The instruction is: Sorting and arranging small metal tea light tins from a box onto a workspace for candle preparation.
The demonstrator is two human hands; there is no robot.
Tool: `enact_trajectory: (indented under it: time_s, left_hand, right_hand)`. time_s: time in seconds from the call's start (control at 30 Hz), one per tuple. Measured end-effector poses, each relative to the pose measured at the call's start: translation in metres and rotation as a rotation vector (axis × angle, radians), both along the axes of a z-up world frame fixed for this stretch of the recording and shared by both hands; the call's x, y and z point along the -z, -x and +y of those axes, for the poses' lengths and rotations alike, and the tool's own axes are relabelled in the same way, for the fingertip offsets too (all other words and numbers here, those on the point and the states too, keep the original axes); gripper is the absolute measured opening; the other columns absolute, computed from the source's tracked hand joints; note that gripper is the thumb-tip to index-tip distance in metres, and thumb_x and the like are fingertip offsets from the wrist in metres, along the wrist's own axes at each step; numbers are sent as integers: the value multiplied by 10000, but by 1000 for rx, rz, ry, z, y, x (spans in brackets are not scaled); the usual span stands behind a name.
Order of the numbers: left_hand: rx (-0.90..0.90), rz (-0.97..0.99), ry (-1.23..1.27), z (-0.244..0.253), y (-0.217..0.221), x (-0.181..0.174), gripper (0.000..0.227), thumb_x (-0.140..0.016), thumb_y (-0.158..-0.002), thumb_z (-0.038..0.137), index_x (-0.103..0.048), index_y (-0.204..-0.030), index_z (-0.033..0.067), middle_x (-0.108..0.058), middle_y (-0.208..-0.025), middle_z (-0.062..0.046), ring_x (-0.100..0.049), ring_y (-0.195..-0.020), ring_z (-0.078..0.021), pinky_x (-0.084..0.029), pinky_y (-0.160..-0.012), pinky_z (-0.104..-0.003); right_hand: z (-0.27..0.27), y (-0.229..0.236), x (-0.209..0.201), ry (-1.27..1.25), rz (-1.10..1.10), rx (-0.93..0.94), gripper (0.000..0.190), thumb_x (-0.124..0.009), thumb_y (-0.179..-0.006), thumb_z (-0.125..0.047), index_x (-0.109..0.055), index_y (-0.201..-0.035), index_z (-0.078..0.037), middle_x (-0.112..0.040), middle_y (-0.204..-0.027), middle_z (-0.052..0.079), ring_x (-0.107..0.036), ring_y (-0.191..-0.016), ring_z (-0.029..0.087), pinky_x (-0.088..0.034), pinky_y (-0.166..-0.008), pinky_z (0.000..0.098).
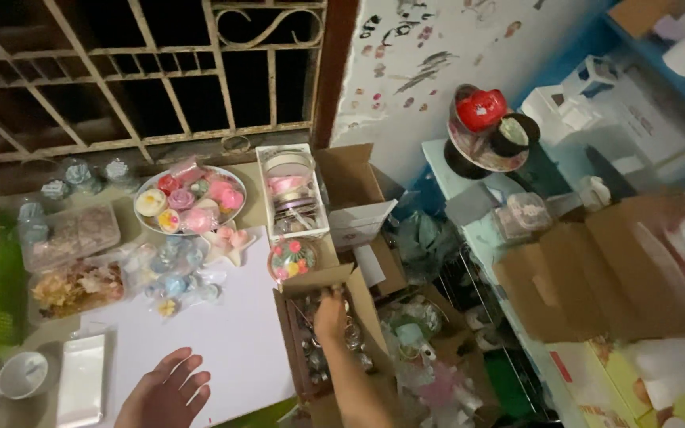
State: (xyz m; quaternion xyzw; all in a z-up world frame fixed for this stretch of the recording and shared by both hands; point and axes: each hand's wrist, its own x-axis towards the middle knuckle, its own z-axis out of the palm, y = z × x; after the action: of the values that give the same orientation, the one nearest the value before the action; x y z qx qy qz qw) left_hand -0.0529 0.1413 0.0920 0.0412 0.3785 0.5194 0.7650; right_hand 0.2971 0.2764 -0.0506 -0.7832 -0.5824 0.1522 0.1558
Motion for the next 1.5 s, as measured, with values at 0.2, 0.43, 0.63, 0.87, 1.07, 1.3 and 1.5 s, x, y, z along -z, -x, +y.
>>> enact_trajectory:
  time_s: [0.2,0.43,0.63,0.87,1.07,1.3,1.5]
  left_hand:
    - [20,82,195,27,-28,-35,350,-432,-1038,262,-535,-1320,80,-557,-1219,-165,-505,-1035,-387,-381,-898,-509]
    - [31,120,144,42,-81,-130,392,-412,-1017,170,-550,-1324,-31,-572,-1156,-202,-502,-979,-322,-362,-887,-451]
    - [32,111,168,37,-97,-115,389,-450,-1024,211,-567,-1301,-36,-576,-1138,-206,-502,-968,-328,-368,-873,-448]
    - [93,117,247,36,-101,-81,383,-472,-1043,258,-610,-1289,-1,-613,-1115,-190,-545,-953,-314,-373,-840,-436]
    - [56,209,245,45,-118,-121,376,-461,-1033,198,-589,-1275,-59,-586,-1108,-238,-532,-955,-347,-365,-851,-447]
    - [289,277,189,64,-157,-124,480,-453,-1032,242,-686,-1313,-69,-711,-1169,-236,-620,-985,-327,-443,-849,-424]
    - [490,-112,33,65,-177,-89,558,-444,-1012,426,-647,-1268,-26,-727,-1195,-240,-659,-992,-283,-490,-823,-387]
  right_hand:
    - [-33,-21,-9,-251,243,47,457,-821,-665,-58,-712,-1109,-87,-681,-1160,170,-653,-1048,383,-532,-932,431]
    - [-53,-49,-31,62,439,-90,465,-868,-651,-122,-695,-1082,-89,-721,-874,61,-662,-735,209,-572,-690,332]
    - [-26,-49,-42,100,321,-79,418,-798,-805,-287,-716,-1059,35,-759,-945,181,-724,-793,308,-596,-742,390]
    - [23,-31,39,88,86,299,306,-792,-823,-284,-734,-881,11,-738,-854,217,-718,-764,394,-577,-698,473]
    - [-16,-19,-82,-117,313,223,223,-777,-727,-131,-694,-909,-33,-721,-794,147,-657,-644,334,-551,-617,432]
    - [-102,-11,-201,-209,1135,-21,616,-865,-735,24,-673,-1320,43,-820,-962,111,-720,-775,151,-578,-696,244]
    - [-115,-13,-224,-219,1067,-64,569,-882,-721,23,-748,-1274,1,-814,-891,70,-653,-712,120,-533,-642,233]
